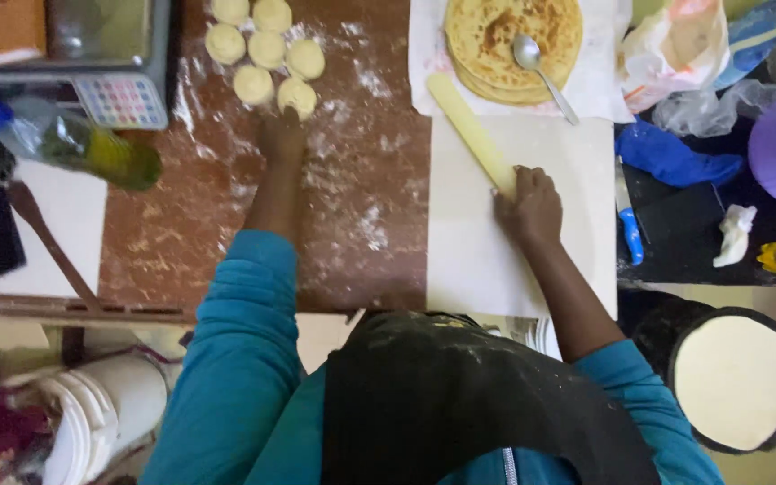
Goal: The person cooks a flatbread on a hot griddle, then removes it and places it on a stack. They roll out a new dough ball on a floured surface using a rolling pin, flip it, and transfer it to the griddle. The person spreads oil on the cooking dough with a spoon.
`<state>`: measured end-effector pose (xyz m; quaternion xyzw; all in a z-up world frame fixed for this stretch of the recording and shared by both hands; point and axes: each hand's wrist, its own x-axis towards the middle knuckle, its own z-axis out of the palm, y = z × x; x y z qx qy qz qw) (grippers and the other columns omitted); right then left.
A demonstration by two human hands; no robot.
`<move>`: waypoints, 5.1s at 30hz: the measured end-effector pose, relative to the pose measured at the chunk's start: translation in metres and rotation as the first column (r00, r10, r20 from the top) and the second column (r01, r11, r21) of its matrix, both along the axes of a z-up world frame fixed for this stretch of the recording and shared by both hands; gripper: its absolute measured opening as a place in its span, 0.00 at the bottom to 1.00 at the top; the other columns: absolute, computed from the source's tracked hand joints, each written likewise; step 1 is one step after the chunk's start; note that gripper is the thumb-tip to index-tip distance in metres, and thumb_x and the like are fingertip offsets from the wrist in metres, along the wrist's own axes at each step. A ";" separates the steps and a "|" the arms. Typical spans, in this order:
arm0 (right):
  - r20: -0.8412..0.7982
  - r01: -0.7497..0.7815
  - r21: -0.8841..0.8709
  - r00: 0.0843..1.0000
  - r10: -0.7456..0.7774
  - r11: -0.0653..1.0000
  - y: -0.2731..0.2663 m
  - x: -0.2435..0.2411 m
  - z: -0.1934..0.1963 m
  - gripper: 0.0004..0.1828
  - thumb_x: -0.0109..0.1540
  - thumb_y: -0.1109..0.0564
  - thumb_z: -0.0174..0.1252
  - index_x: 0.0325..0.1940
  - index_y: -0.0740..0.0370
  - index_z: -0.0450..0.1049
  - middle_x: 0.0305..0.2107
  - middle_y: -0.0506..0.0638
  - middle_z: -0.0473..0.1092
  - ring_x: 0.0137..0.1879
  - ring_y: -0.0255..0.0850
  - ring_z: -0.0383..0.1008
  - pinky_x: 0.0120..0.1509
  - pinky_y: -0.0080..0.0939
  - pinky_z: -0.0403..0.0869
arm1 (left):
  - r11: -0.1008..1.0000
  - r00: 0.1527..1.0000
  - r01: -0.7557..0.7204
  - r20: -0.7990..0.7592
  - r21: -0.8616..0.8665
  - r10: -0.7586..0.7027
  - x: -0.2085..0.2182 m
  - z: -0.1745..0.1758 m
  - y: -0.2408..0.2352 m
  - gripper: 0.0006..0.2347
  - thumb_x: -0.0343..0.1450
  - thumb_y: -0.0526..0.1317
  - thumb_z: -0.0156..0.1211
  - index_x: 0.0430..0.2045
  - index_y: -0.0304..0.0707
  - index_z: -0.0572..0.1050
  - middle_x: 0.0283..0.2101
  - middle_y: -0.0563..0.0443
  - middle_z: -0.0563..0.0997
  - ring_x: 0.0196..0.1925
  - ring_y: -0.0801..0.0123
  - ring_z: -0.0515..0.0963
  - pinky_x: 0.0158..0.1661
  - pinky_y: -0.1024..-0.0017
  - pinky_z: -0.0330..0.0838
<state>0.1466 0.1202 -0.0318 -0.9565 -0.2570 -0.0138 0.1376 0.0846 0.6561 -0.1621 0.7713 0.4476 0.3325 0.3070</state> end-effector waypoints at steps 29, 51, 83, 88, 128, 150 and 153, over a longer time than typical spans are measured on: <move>0.007 0.005 -0.973 1.000 0.011 0.232 -0.142 0.514 -0.106 0.22 0.54 0.37 0.72 0.53 0.30 0.89 0.50 0.34 0.87 0.57 0.32 0.87 0.54 0.43 0.85 | 0.082 0.757 0.606 0.606 -0.791 0.244 -0.104 0.156 -0.216 0.36 0.65 0.60 0.73 0.65 0.42 0.71 0.59 0.42 0.80 0.59 0.54 0.85 0.48 0.58 0.87; -0.546 0.087 0.570 0.782 0.299 0.817 -0.010 0.039 0.094 0.13 0.64 0.78 0.68 0.52 0.78 0.82 0.42 0.79 0.78 0.43 0.58 0.81 0.47 0.64 0.84 | 0.188 0.869 0.423 0.456 -0.886 0.191 -0.140 0.114 -0.256 0.19 0.73 0.35 0.68 0.59 0.47 0.73 0.51 0.40 0.87 0.45 0.50 0.92 0.35 0.69 0.85; 0.332 -0.347 -0.076 0.875 0.352 0.935 0.044 -0.042 0.042 0.32 0.73 0.56 0.64 0.75 0.85 0.73 0.60 0.83 0.75 0.62 0.77 0.74 0.73 0.68 0.69 | 0.676 0.626 0.734 0.319 0.067 -0.711 -0.139 0.100 -0.314 0.17 0.68 0.36 0.68 0.51 0.41 0.77 0.50 0.45 0.82 0.57 0.49 0.78 0.62 0.50 0.69; 0.410 -0.158 -0.129 0.890 0.198 0.979 0.013 0.031 -0.014 0.36 0.66 0.58 0.70 0.75 0.79 0.69 0.52 0.74 0.75 0.49 0.72 0.75 0.48 0.68 0.74 | 0.199 0.224 0.974 -0.637 0.111 -0.738 -0.103 0.086 -0.350 0.46 0.81 0.72 0.68 0.83 0.44 0.49 0.86 0.48 0.50 0.89 0.56 0.47 0.85 0.53 0.41; 0.260 -0.083 -0.054 0.961 0.094 0.995 -0.003 -0.013 -0.006 0.49 0.78 0.32 0.32 0.80 0.83 0.61 0.74 0.83 0.60 0.82 0.79 0.52 0.84 0.82 0.37 | 0.555 0.595 0.750 -0.732 0.359 -0.331 -0.005 0.175 -0.253 0.33 0.89 0.58 0.37 0.82 0.25 0.54 0.83 0.25 0.52 0.84 0.33 0.50 0.77 0.32 0.42; 0.048 0.100 0.051 0.994 -0.102 0.994 -0.101 -0.026 -0.009 0.30 0.63 0.48 0.73 0.61 0.67 0.74 0.43 0.61 0.70 0.49 0.65 0.76 0.49 0.66 0.77 | 0.648 0.602 0.749 -0.264 -0.140 -0.753 -0.064 0.157 -0.309 0.17 0.70 0.46 0.72 0.47 0.32 0.84 0.47 0.29 0.84 0.56 0.33 0.81 0.57 0.38 0.71; 0.072 -0.025 0.169 0.997 0.013 0.985 -0.118 0.037 -0.012 0.25 0.64 0.48 0.73 0.56 0.66 0.77 0.44 0.62 0.71 0.51 0.67 0.77 0.55 0.64 0.76 | 0.483 0.708 0.638 0.211 -0.599 -0.674 -0.077 0.170 -0.327 0.15 0.80 0.46 0.62 0.50 0.32 0.81 0.44 0.38 0.82 0.48 0.51 0.83 0.54 0.52 0.75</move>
